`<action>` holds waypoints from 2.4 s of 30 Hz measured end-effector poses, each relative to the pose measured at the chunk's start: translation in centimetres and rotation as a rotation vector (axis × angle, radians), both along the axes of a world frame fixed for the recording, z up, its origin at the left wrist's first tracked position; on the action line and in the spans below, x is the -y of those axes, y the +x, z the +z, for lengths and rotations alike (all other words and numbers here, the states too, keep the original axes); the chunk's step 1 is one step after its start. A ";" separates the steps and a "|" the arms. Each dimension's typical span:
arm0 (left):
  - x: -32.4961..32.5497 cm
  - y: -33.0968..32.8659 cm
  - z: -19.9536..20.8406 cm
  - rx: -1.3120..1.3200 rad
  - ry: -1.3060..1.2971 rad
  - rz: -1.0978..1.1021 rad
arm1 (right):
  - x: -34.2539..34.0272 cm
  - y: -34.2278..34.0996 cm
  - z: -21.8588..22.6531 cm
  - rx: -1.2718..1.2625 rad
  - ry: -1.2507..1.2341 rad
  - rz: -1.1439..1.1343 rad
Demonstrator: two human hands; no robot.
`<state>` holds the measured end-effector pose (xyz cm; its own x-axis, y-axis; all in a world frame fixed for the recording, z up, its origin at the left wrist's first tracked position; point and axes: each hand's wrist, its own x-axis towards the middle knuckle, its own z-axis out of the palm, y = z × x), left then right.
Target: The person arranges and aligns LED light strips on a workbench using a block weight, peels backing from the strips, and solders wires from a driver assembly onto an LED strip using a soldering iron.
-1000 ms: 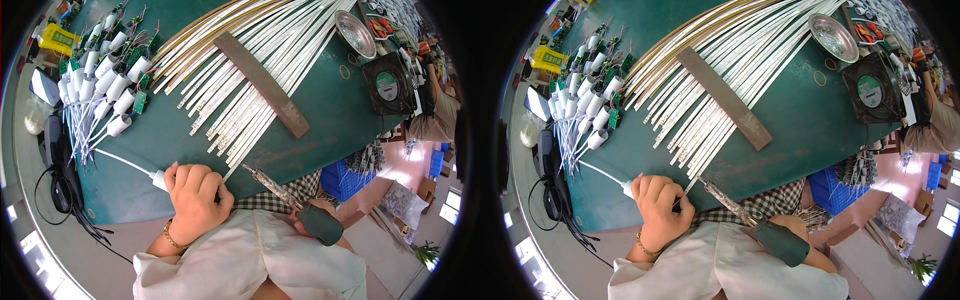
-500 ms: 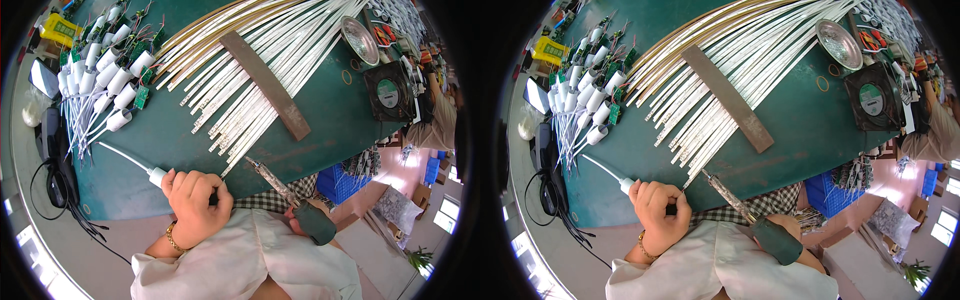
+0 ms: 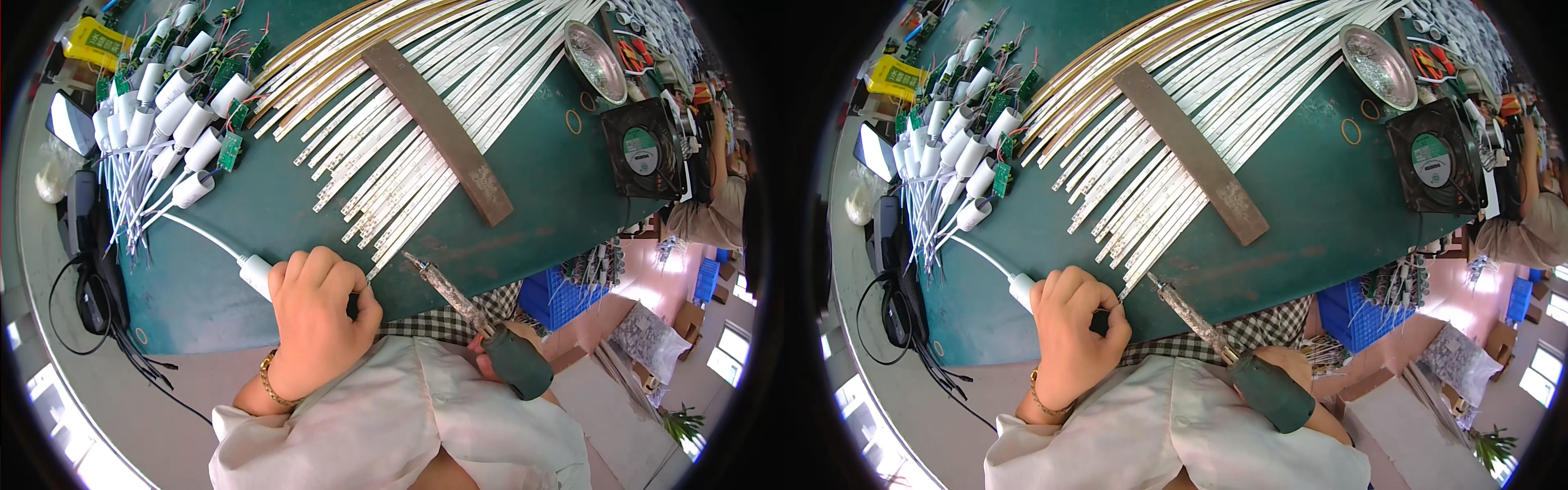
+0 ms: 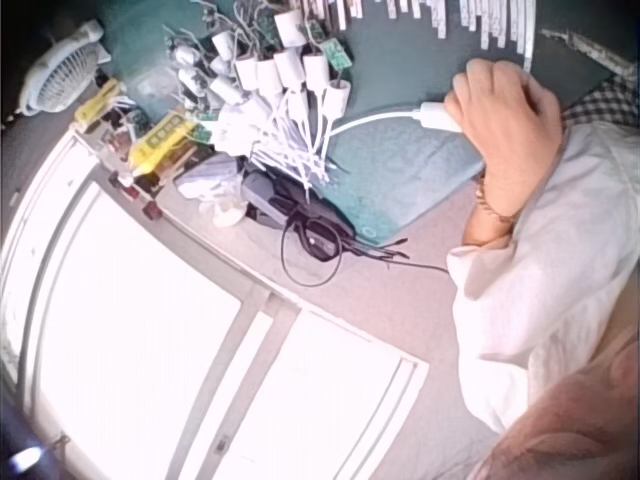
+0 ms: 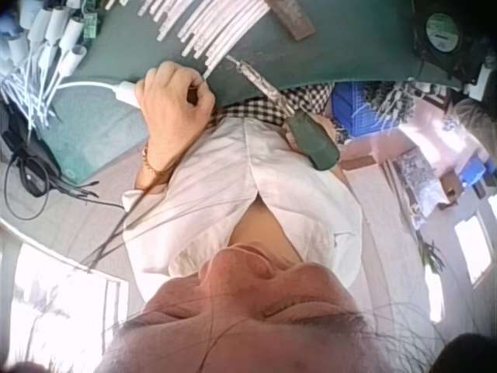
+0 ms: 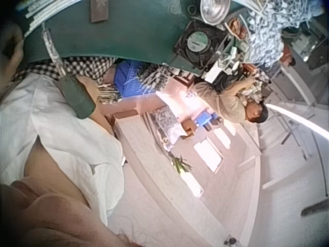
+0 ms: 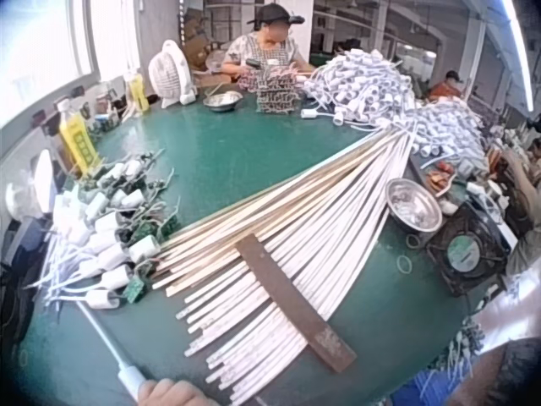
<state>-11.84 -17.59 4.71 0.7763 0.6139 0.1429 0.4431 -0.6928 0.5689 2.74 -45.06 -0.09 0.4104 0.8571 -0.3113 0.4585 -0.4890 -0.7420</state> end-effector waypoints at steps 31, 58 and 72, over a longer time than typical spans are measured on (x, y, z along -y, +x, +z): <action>-1.8 0.8 0.8 -0.115 -0.070 -0.085 | 2.5 -0.3 -1.4 -0.130 -0.028 -0.070; -6.0 -3.1 3.3 -0.152 -0.154 -0.057 | 0.2 -1.9 -2.9 -0.020 0.196 -0.006; -15.8 1.2 -0.6 0.068 0.429 0.152 | 2.3 -0.5 -3.5 0.028 0.317 0.055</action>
<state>-10.68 -1.75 4.14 0.6621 0.5946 0.4561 0.5297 -0.8019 0.2764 2.21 -47.37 -3.59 0.3655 0.9307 -0.0147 0.5000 -0.2096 -0.8403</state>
